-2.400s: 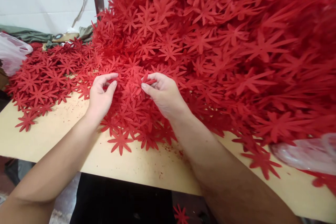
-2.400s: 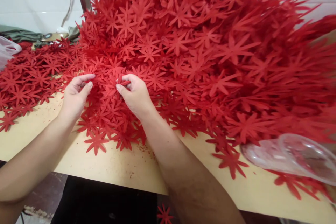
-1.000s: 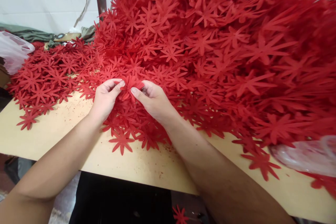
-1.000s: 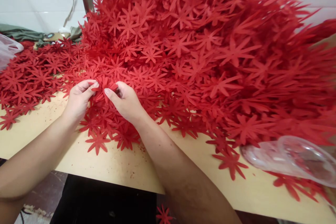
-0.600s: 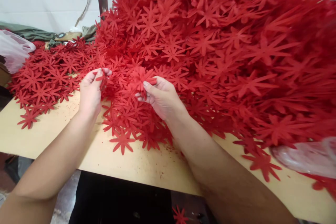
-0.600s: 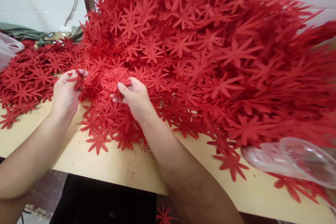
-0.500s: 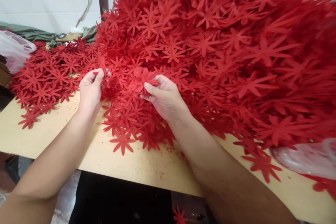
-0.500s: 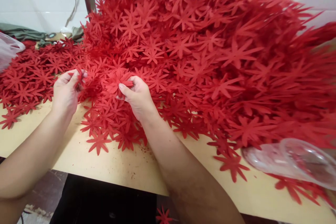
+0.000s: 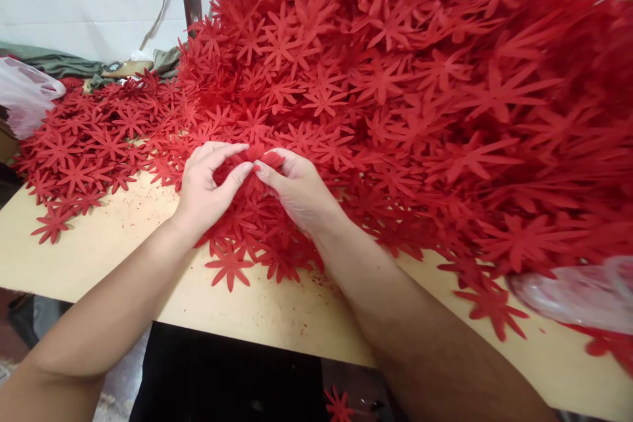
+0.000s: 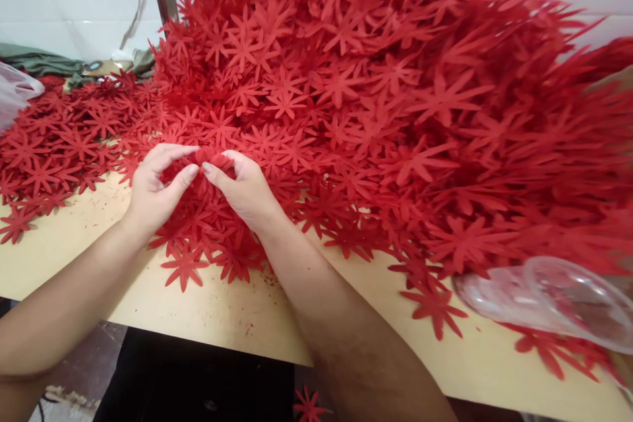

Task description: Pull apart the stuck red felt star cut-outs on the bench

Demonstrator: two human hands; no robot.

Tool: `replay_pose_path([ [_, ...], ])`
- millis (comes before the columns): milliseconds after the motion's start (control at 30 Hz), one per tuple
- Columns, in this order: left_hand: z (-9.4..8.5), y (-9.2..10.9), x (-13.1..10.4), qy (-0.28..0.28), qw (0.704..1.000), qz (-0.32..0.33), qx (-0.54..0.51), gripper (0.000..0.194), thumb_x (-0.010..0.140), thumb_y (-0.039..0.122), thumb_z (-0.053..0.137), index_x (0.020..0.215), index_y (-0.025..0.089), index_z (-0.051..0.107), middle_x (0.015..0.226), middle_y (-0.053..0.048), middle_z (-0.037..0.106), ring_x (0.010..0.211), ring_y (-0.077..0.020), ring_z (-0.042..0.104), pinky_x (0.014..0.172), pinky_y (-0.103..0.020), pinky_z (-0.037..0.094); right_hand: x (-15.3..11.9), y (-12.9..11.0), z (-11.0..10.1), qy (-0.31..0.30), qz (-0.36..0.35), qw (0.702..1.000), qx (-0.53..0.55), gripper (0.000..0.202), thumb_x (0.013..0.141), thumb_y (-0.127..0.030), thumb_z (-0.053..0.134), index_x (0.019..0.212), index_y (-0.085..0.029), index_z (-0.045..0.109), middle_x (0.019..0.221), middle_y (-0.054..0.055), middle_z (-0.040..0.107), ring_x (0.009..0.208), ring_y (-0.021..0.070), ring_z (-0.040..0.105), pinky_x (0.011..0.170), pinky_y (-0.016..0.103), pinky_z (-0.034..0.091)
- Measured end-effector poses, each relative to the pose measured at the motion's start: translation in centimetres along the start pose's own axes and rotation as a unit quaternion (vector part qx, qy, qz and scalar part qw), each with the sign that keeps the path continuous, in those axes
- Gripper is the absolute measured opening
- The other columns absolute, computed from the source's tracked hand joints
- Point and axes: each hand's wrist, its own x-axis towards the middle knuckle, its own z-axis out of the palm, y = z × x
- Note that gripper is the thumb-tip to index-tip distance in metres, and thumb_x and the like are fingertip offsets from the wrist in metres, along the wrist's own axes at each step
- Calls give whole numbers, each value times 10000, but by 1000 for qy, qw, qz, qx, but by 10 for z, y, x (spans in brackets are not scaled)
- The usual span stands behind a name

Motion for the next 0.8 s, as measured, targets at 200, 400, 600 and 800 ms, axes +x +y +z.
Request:
replay_pose_path([
  [200, 5, -2, -2, 17, 997, -36, -61, 224, 821, 307, 595, 995, 194, 679, 879, -30, 641, 812, -118, 580, 813, -255, 467, 0, 1, 3, 35, 56, 998, 21, 462, 508, -530, 768, 667, -194, 493, 587, -82, 462, 549, 41, 411, 541, 201, 374],
  [400, 4, -1, -1, 55, 998, 23, 4, 191, 771, 261, 654, 949, 202, 693, 906, -36, 601, 847, -128, 553, 819, -272, 465, 1, 1, 3, 46, 59, 997, 17, 509, 478, -564, 772, 659, -197, 468, 585, -82, 442, 542, 43, 398, 497, 196, 351],
  [600, 6, -1, -2, 24, 999, 27, 14, 77, 804, 233, 604, 801, 208, 677, 838, -12, 628, 816, -129, 571, 805, -278, 460, 0, -2, 5, 50, 86, 995, 32, 491, 483, -525, 784, 666, -200, 465, 596, -79, 463, 537, 44, 426, 479, 184, 390],
  [800, 1, -4, 2, 66, 996, -16, -52, 125, 869, 267, 509, 797, 197, 582, 847, -20, 647, 842, -130, 598, 843, -274, 449, 1, -5, 2, 73, 127, 987, 59, 320, 611, -357, 759, 659, -180, 496, 548, -83, 473, 507, 33, 462, 479, 158, 443],
])
